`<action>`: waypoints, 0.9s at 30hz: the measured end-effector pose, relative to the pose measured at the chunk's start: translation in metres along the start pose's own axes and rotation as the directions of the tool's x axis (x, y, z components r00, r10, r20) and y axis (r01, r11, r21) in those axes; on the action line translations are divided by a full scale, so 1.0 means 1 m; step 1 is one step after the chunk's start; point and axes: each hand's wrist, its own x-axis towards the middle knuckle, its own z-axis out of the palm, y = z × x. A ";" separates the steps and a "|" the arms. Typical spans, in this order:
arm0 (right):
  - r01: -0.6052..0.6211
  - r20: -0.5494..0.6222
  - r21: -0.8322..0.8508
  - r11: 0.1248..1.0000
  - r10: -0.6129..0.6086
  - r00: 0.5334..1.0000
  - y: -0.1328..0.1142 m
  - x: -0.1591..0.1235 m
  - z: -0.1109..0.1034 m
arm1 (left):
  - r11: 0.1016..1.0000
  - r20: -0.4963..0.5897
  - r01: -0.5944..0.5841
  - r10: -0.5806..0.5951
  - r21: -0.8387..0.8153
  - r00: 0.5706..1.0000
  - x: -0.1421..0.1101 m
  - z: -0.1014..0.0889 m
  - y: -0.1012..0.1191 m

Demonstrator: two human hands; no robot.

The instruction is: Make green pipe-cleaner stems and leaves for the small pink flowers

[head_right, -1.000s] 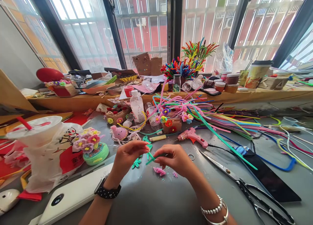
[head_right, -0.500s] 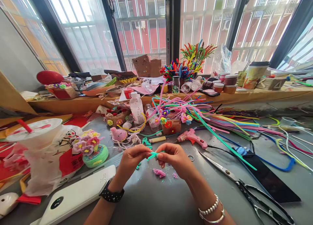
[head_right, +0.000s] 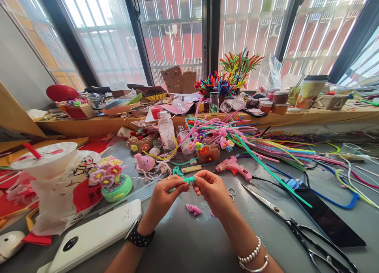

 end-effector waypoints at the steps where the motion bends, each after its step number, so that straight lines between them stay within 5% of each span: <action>1: 0.021 -0.011 -0.007 1.000 -0.021 1.000 0.001 0.000 0.000 | 1.000 0.005 -0.009 0.008 0.019 1.000 -0.001 0.001 0.000; 7: 0.190 -0.066 -0.241 0.952 -0.211 0.975 0.004 0.000 0.000 | 0.984 -0.015 -0.067 0.071 0.163 0.997 -0.006 0.012 0.002; 15: 0.313 -0.092 -0.618 0.722 -0.461 0.883 0.008 -0.002 0.002 | 0.874 -0.033 -0.224 0.263 0.430 0.964 -0.012 0.022 0.000; 21: 0.324 -0.006 -0.825 0.464 -0.580 0.815 0.013 -0.005 0.000 | 0.648 0.003 -0.347 0.469 0.678 0.883 -0.014 0.020 0.004; 27: 0.378 0.179 -0.891 0.253 -0.569 0.802 0.010 -0.004 -0.003 | 0.322 0.224 -0.479 0.588 0.817 0.778 -0.016 0.009 0.004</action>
